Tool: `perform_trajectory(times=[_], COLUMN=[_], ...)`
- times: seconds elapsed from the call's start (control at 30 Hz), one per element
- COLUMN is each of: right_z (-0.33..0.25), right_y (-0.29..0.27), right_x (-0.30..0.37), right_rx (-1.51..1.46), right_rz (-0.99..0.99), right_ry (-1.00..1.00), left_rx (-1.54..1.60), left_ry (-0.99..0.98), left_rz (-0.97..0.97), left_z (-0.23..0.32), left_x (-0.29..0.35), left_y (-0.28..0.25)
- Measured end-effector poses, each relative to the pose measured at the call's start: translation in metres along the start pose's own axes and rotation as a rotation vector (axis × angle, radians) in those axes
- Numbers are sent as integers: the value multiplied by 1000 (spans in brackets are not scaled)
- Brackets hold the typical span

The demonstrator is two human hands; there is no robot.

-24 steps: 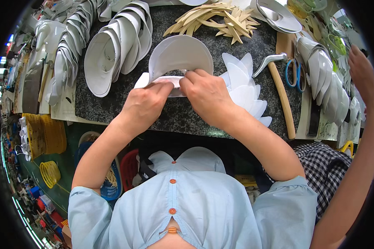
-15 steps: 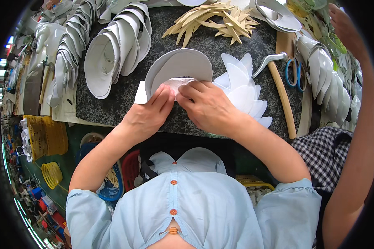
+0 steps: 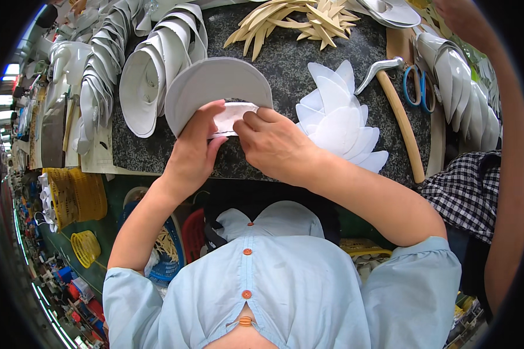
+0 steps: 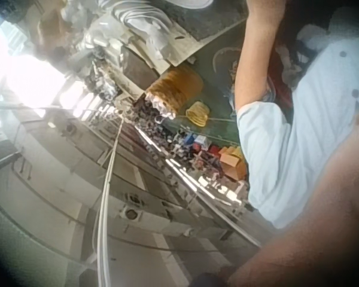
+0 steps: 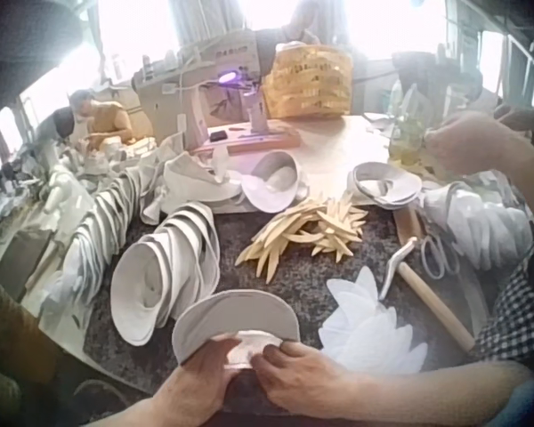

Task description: The person assembles visor headbands by hand, picking up headbands, inserting and pressing inner lining into the rims, and turning the assembled pieces over on the workbench.

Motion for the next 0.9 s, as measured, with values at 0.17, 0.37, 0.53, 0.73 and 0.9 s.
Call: perform_trajectory(times=[0.17,0.37,0.53,0.73,0.9], right_z=[-7,-6,-11,-1,2], right_y=[4,1,-2,6,9], right_x=[-5,-20,-17,-16,-18], right_rx=[45,21,82,-126,-175], right_rz=[-126,-114,-227,-143,-175], right_ry=[24,74,110,20,49], left_rx=[-649,-750,-742,-630,-436], left_ry=[315,259,342,394,383], left_rz=[-79,-159,-120,4,112], left_z=[4,1,-7,-22,-28], left_x=[13,10,12,25,26], left_y=[6,1,3,-5,-4])
Point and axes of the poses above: each hand's wrist, its own x-axis away from the middle knuckle, its own y-axis out of the palm, z = x × y, the point moved 1 cm from there along -x, towards the middle knuckle, and after that the axes turned 4 degrees about y, right-handed, at the moved point
